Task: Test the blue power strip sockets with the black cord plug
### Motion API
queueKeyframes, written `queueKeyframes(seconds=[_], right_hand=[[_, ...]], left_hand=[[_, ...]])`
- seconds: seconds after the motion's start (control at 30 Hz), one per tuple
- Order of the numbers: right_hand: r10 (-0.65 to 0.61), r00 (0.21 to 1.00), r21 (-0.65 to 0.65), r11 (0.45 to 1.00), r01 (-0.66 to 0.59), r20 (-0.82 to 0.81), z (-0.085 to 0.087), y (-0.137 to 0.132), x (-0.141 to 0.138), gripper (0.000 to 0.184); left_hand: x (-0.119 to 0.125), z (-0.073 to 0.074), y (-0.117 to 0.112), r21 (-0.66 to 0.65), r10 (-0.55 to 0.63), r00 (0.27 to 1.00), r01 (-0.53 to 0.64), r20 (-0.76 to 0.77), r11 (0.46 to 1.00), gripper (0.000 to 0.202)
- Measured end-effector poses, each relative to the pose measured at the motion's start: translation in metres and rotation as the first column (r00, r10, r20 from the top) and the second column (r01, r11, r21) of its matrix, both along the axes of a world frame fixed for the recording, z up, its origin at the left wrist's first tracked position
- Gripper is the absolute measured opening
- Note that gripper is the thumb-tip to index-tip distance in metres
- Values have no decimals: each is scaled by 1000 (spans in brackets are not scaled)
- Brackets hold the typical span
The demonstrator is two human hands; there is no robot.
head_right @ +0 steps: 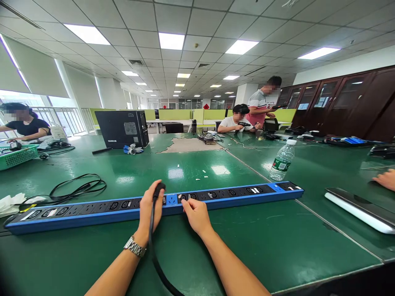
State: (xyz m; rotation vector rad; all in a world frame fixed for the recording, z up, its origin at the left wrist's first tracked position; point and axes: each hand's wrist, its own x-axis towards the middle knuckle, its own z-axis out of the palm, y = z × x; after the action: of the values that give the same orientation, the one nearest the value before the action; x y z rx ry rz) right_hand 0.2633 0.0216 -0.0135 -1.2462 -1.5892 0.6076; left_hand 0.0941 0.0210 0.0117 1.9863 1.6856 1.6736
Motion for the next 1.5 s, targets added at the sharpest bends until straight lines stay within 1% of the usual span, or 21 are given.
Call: queueKeyframes(seconds=[0.07, 0.1, 0.2, 0.3, 0.37, 0.47, 0.53, 0.67, 0.73, 0.87, 0.97, 1.07, 1.1, 1.2, 1.33, 1.43, 1.5], right_hand=[[0, 1000, -5, 1000, 0, 4, 0, 0, 1, 45], [0, 1000, -6, 1000, 0, 4, 1, 0, 1, 45], [3, 1000, -3, 1000, -3, 5, 2, -1, 0, 45], [15, 1000, -6, 1000, -15, -2, 3, -1, -1, 45], [23, 1000, -16, 1000, -23, -12, 3, -2, -1, 45], [28, 999, -25, 999, -28, -19, 4, -3, -1, 45], [27, 999, -29, 999, -28, -20, 4, -3, -1, 45], [21, 1000, -27, 999, -21, -16, 4, -4, -1, 45], [21, 1000, -21, 1000, -21, -11, 4, -4, -1, 45], [22, 1000, -10, 1000, -22, -9, 4, -3, -2, 45], [23, 1000, -12, 1000, -23, -19, 3, -2, -2, 44], [21, 1000, -17, 1000, -22, -15, 3, -1, -2, 45], [20, 1000, -16, 1000, -20, -15, 3, -1, -2, 45], [17, 1000, -10, 1000, -17, -17, 2, 0, -2, 46], [27, 999, -15, 1000, -28, -35, 1, 1, -1, 46], [36, 999, -18, 999, -37, -41, 0, 2, -1, 46], [38, 999, -13, 999, -38, -32, 0, 3, -2, 46]], left_hand=[[-18, 5, -2, 2, 83, 992, -84, 96, 996, 38], [-30, 6, -4, -14, 118, 986, -117, 114, 993, 38], [-69, 4, -10, -74, 172, 981, -165, 93, 983, 41], [-97, -3, -13, -96, 165, 986, -161, 29, 982, 44], [-104, -6, -13, -113, 152, 987, -157, -48, 981, 44], [-105, -7, -10, -152, 163, 970, -191, -181, 970, 42], [-104, -7, -9, -148, 161, 962, -196, -219, 969, 40], [-104, -10, -9, -102, 53, 962, -83, -268, 991, 36], [-103, -12, -9, -87, 19, 950, -48, -311, 995, 35], [-99, -12, -12, -41, 19, 941, -35, -337, 999, 33], [-90, -7, -16, 17, 69, 965, -67, -251, 998, 33], [-71, -2, -18, 39, 112, 984, -107, -139, 993, 35], [-62, -1, -18, 26, 86, 987, -84, -136, 996, 35], [-32, -2, -14, -26, -25, 979, 20, -200, 999, 33], [0, -4, -7, -133, -35, 975, 6, -221, 991, 32], [11, -3, -5, -187, -40, 969, -7, -246, 982, 32], [14, -1, -5, -181, -60, 962, 11, -266, 983, 32]])
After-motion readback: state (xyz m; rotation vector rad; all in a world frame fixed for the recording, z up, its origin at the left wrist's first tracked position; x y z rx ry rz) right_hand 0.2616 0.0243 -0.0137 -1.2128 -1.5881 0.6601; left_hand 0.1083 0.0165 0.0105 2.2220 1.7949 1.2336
